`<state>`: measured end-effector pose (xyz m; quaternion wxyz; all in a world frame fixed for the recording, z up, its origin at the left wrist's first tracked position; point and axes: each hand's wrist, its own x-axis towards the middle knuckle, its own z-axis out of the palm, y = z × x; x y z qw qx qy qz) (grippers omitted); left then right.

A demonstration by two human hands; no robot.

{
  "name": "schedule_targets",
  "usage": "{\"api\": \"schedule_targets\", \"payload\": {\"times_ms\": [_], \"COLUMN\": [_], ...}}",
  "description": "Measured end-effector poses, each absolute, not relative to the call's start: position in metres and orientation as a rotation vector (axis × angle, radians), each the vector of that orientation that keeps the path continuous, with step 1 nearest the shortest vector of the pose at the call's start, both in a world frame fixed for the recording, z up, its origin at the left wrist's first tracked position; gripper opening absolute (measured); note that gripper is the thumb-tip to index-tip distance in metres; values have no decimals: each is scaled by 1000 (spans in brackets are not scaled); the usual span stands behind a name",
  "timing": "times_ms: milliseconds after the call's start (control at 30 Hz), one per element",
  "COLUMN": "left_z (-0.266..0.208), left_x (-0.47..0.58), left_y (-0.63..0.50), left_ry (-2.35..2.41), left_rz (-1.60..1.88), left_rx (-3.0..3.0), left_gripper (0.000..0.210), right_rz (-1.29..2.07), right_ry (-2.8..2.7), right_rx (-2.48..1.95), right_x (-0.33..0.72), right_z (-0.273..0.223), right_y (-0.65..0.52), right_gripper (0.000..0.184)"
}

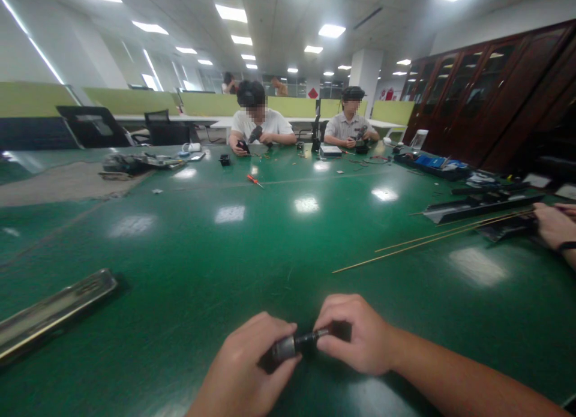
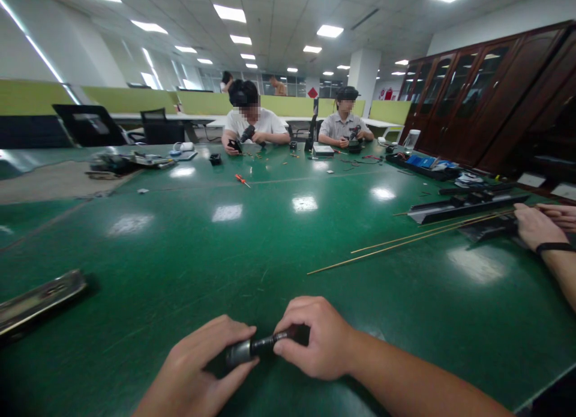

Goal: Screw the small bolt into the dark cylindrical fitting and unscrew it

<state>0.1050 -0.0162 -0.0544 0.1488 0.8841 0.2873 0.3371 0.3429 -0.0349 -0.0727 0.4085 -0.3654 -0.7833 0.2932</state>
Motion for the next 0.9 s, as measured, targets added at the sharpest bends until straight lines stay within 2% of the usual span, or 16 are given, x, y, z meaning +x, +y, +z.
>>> {"api": "schedule_targets", "payload": {"times_ms": [567,667,767,833,900], "left_z": [-52,-46,-35,-28,-23], "left_x": [98,87,56,23,-14], "left_y": [-9,-2,17,36,54], "left_ry": [853,909,1245,1656,2065], "left_rz": [968,1050,1155,1134,1100], "left_rx": [2613,2732,2737,2575,2385], "left_gripper": [20,18,27,35,35], "right_rz": [719,736,757,764,773], "right_ry": [-1902,-1836,-1776,-1772,-1786], "right_rx": [-998,-1005,-994,-991,-994], "right_x": [345,346,348,349,349], "right_z": [-68,-68,-68,-68,-69], "right_y": [-35,-34,-33,-32,-31], "right_gripper": [6,7,10,11,12]}}
